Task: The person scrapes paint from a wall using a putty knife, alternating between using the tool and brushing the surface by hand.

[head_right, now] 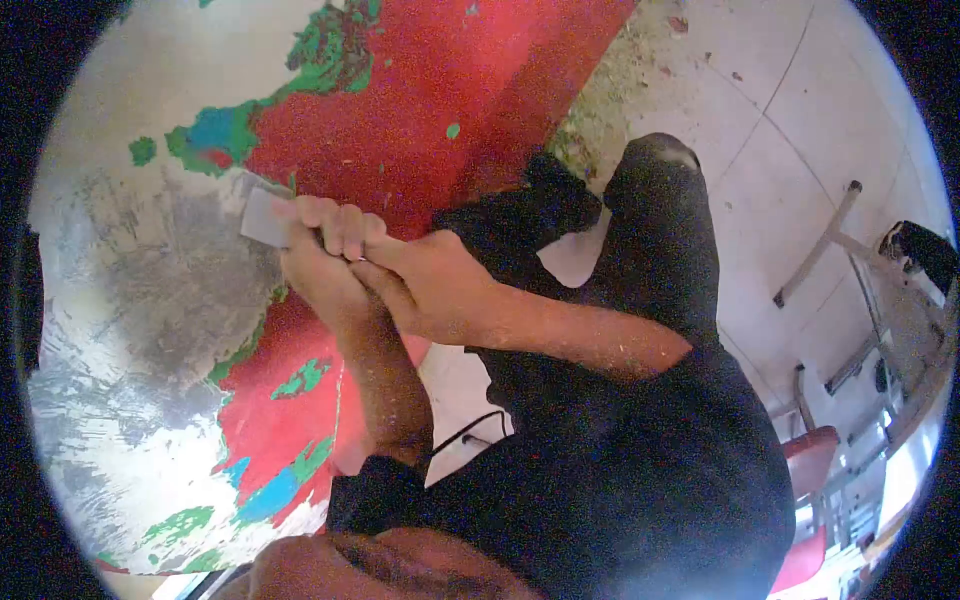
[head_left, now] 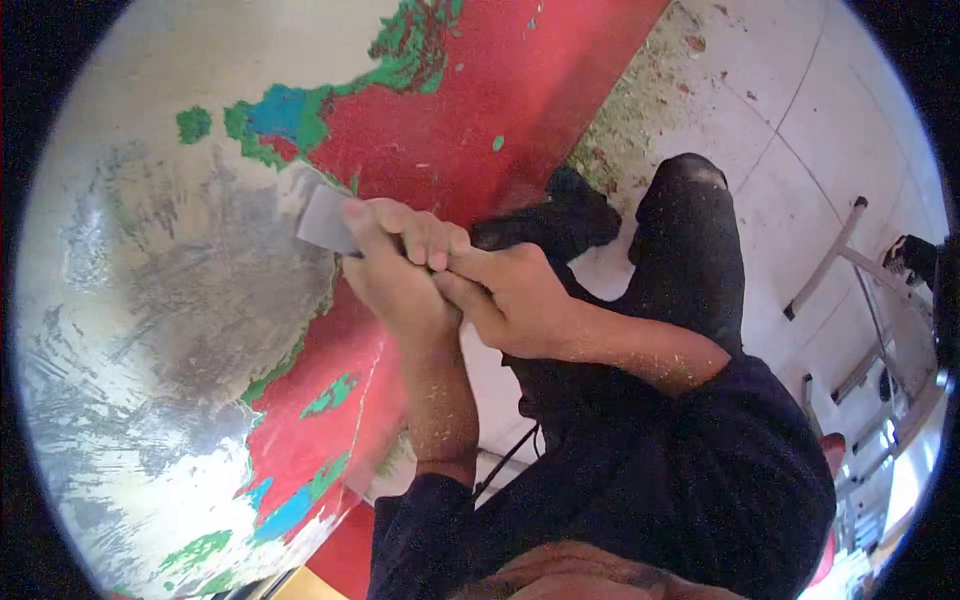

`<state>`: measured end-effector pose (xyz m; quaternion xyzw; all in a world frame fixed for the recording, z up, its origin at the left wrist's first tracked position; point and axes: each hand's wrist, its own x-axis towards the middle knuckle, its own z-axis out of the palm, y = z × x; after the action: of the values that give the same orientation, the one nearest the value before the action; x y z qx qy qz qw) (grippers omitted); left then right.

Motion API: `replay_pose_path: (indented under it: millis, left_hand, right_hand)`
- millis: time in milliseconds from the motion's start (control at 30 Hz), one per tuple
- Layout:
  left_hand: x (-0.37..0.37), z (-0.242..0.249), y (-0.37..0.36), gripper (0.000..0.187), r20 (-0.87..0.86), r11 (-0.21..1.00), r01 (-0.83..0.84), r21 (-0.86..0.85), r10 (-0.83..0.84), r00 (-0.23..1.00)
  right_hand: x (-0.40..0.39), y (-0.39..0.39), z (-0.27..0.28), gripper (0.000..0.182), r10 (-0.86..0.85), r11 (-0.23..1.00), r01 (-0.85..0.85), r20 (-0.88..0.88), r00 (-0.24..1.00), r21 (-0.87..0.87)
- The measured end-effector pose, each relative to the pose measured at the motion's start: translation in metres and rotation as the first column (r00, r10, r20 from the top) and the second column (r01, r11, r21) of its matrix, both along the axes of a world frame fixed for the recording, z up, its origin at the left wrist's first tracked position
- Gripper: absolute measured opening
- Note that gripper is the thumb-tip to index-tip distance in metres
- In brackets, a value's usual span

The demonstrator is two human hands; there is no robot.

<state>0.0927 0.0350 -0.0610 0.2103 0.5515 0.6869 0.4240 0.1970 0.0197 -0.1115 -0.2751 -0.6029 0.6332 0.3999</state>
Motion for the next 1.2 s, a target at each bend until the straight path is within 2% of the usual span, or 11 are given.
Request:
replay_pose_path:
  millis: [33,133,167,200,300,400,600,667,800,933,1200]
  left_hand:
    - [-0.002,-0.002,-0.001,0.045,0.065,0.998,0.004,0.061,-0.008,0.998]
    - [0.002,-0.019,0.001,0.048,-0.144,0.999,0.012,0.042,-0.006,0.99]
    - [0.0,-0.013,-0.004,0.048,-0.042,0.992,0.127,0.017,-0.127,0.991]
    - [-0.001,-0.013,0.0,0.048,-0.049,0.993,0.107,-0.044,-0.109,0.993]
    - [0.005,-0.004,0.0,0.045,-0.115,0.981,-0.016,-0.194,-0.006,0.993]
    - [0.003,0.001,-0.005,0.045,-0.067,0.974,0.029,-0.225,-0.045,0.997]
    - [-0.001,-0.003,-0.003,0.044,-0.1,0.981,0.171,-0.09,-0.18,0.979]
    - [0.005,0.001,-0.004,0.047,-0.149,0.99,0.115,-0.087,-0.127,0.981]
    - [0.015,0.001,-0.01,0.048,-0.216,0.979,0.198,0.04,-0.185,0.959]
    - [0.013,-0.008,-0.005,0.037,0.007,0.988,0.131,-0.084,-0.131,0.991]
    - [0.017,0.002,-0.002,0.034,-0.12,0.983,0.109,-0.149,-0.127,0.985]
  right_hand:
    - [-0.004,0.006,-0.003,0.016,-0.035,0.999,0.035,-0.014,0.999,0.031]
    - [-0.018,0.009,-0.007,0.013,-0.096,0.994,0.098,-0.033,0.995,0.043]
    - [-0.013,0.002,-0.007,0.013,-0.11,0.993,0.11,-0.015,0.994,0.037]
    - [-0.012,-0.005,-0.007,0.013,-0.126,0.992,0.126,0.001,0.992,0.01]
    - [-0.013,-0.004,0.0,0.017,-0.06,0.995,0.056,-0.047,0.997,-0.082]
    - [-0.01,-0.007,-0.006,0.017,0.018,0.99,-0.023,-0.039,0.999,-0.141]
    - [-0.002,0.01,0.0,0.018,0.01,0.999,-0.012,-0.05,0.999,-0.038]
    - [0.004,0.001,0.0,0.019,-0.009,0.998,0.0,-0.13,0.991,-0.07]
    - [0.003,-0.013,0.001,0.014,-0.208,0.978,0.21,-0.174,0.962,-0.006]
    - [-0.006,-0.016,-0.009,0.013,-0.247,0.968,0.244,-0.063,0.967,-0.054]
    - [-0.01,-0.007,-0.008,0.009,-0.268,0.963,0.267,-0.104,0.958,-0.019]
